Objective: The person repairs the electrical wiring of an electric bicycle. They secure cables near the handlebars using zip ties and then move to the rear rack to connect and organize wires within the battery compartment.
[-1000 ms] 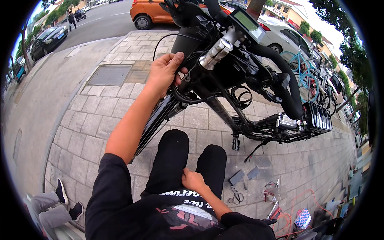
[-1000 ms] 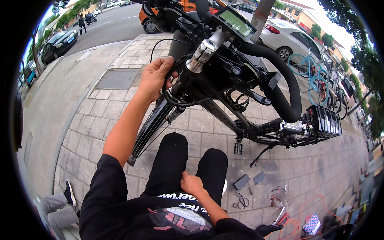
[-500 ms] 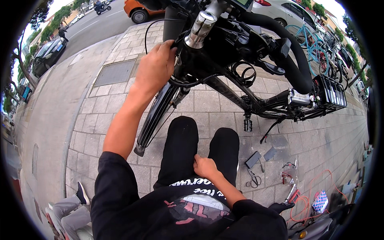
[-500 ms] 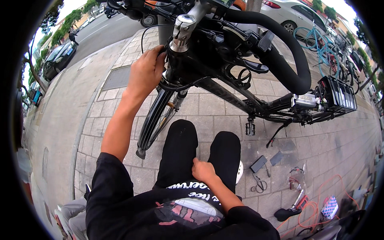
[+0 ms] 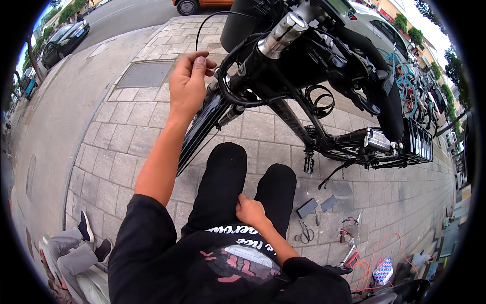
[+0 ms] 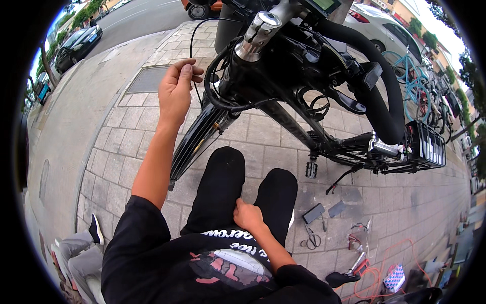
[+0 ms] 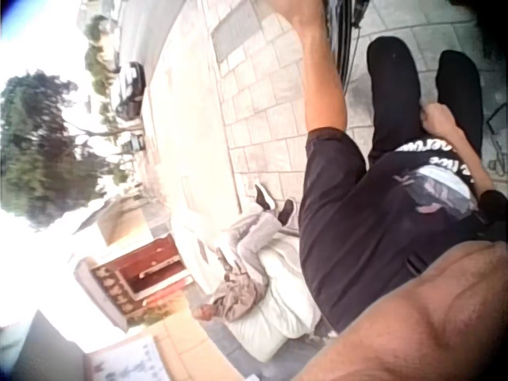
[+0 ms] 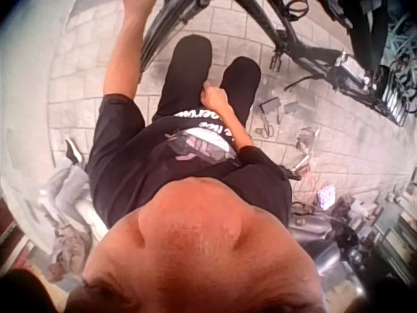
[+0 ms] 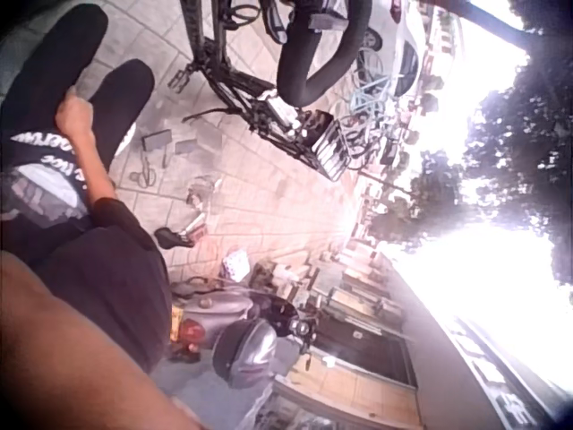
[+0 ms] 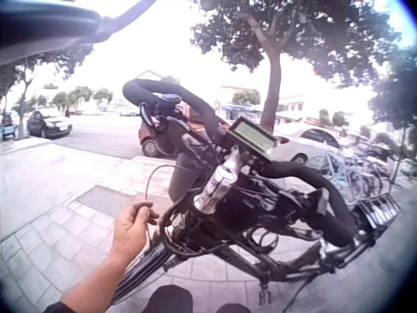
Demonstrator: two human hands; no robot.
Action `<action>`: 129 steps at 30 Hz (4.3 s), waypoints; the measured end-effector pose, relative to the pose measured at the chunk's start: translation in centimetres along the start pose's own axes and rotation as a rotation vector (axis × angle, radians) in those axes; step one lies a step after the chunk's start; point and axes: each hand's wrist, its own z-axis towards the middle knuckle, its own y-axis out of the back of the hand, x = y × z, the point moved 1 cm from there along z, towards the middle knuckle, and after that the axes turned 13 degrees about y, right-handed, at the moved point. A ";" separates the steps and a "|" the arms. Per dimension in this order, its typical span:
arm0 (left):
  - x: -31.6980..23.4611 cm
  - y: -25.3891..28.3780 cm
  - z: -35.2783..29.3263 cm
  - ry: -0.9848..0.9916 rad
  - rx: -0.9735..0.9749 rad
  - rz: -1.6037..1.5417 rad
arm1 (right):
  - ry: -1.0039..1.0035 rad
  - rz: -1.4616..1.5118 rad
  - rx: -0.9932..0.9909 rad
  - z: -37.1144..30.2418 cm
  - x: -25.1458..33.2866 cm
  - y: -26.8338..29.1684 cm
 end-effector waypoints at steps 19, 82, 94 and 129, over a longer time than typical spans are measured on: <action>1.7 -2.5 -2.1 0.519 0.320 -0.472 | -0.001 -0.009 0.071 0.9 1.0 0.3; 3.0 -8.3 -8.9 0.328 0.141 -0.594 | 0.006 -0.021 0.103 1.0 0.5 -0.1; 6.0 -11.1 -8.6 0.286 0.102 -0.834 | -0.008 -0.025 0.116 1.0 0.3 -0.4; 8.5 -13.2 -11.2 0.361 0.274 -0.598 | -0.611 0.456 -1.000 -6.8 -16.8 4.5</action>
